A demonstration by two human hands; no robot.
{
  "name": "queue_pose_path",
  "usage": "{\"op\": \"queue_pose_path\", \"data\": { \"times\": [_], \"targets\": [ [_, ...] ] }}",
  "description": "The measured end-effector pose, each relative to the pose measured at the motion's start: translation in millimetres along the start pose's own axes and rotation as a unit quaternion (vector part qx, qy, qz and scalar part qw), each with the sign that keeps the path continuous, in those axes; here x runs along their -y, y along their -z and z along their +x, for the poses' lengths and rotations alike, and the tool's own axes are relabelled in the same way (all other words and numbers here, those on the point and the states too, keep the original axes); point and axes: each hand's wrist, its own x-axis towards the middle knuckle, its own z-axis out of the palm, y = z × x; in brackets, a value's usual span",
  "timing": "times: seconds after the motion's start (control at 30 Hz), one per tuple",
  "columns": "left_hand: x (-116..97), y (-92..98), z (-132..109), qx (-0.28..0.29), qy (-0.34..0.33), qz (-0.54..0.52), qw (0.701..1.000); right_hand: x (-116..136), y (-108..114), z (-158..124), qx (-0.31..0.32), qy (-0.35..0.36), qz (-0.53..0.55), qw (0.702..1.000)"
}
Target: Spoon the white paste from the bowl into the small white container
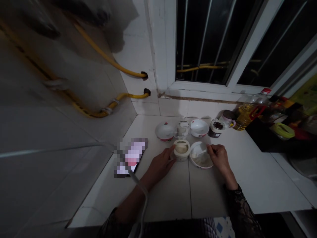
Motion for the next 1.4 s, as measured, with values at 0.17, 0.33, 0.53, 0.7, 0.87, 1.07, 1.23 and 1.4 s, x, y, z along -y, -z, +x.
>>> {"op": "queue_pose_path", "data": {
  "times": [0.17, 0.33, 0.53, 0.7, 0.87, 1.07, 1.23, 1.4],
  "targets": [
    [1, -2.3, 0, -0.011, -0.012, 0.003, 1.000, -5, 7, 2, -0.021, -0.083, 0.020, 0.996],
    [1, -1.9, 0, -0.023, -0.023, 0.005, 0.999, -6, 5, 2, -0.011, -0.120, 0.058, 0.991],
    [1, -1.6, 0, -0.011, -0.007, 0.005, 1.000, -5, 7, 3, -0.002, -0.172, 0.128, 0.977],
    [1, -2.0, 1, -0.005, -0.001, 0.000, 1.000, 2, 7, 6, -0.029, -0.181, 0.168, 0.969],
    [3, -3.2, 1, -0.019, -0.013, -0.001, 1.000, 34, 0, 5, -0.160, -0.060, 0.085, 0.982],
    [2, -2.9, 1, -0.015, -0.015, 0.005, 1.000, 64, -12, -1, -0.096, 0.221, -0.080, 0.967],
    [1, -2.0, 1, -0.009, -0.013, 0.010, 1.000, 51, -2, 0, -0.178, 0.179, -0.062, 0.966],
    [2, -2.2, 0, -0.010, -0.011, 0.006, 1.000, 12, 18, 5, -0.179, 0.074, -0.035, 0.980]
  ]
}}
